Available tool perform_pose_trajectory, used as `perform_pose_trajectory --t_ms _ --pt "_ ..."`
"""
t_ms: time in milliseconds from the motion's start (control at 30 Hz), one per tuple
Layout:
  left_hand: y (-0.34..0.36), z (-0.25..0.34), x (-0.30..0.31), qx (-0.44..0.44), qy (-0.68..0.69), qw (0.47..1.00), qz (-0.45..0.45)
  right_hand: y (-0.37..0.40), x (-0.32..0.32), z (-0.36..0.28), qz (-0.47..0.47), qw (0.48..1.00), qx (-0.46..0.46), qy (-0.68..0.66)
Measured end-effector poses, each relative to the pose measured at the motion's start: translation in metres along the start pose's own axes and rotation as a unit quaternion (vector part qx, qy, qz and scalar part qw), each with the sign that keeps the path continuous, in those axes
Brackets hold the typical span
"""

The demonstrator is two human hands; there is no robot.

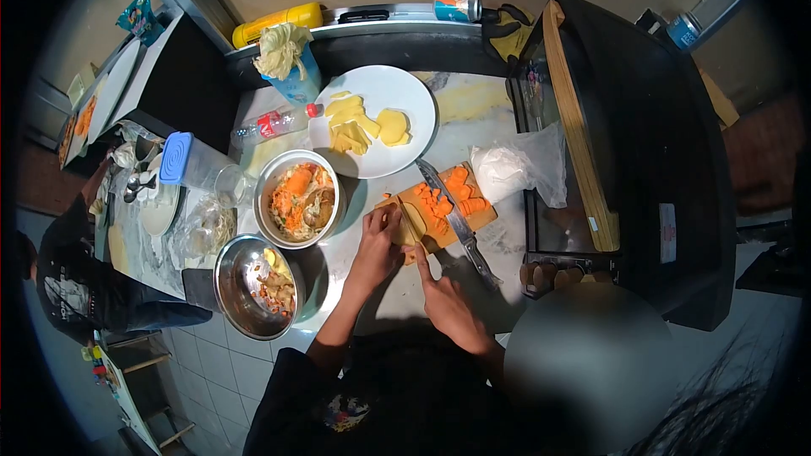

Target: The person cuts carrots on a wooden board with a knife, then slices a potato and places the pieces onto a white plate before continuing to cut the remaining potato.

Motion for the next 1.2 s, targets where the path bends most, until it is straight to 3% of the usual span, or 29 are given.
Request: perform_pose_trajectory --t_ms 467,667,767,867,933,1200 --pt "0.0 0.001 0.001 -0.015 0.004 1.0 -0.002 -0.016 0.0 0.0 -0.053 0.998 -0.037 -0.009" --pt "0.0 -0.001 -0.001 -0.017 0.008 1.0 -0.001 0.004 0.002 -0.001 -0.012 0.999 -0.013 0.038" --pt "0.0 -0.002 -0.002 -0.017 0.012 1.0 0.001 0.022 0.004 0.001 -0.054 0.998 -0.038 0.017" --pt "0.0 -0.001 -0.001 -0.015 0.01 1.0 0.003 0.039 -0.002 0.006 -0.013 0.998 -0.004 0.062" --pt "0.0 0.001 0.0 -0.014 0.008 1.0 0.004 0.044 -0.011 0.013 -0.093 0.994 -0.055 0.0" --pt "0.0 0.001 0.0 -0.007 0.01 1.0 0.005 0.075 -0.017 0.02 -0.068 0.996 -0.053 0.018"
Point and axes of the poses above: each hand's wrist, its own y-axis away from the middle knuckle, its own x-axis out of the back of the hand, z = x × y, the point moved 3 cm from there along -y, towards the middle knuckle, and after that the axes turned 6 degrees about -z, right-handed, at the moved point
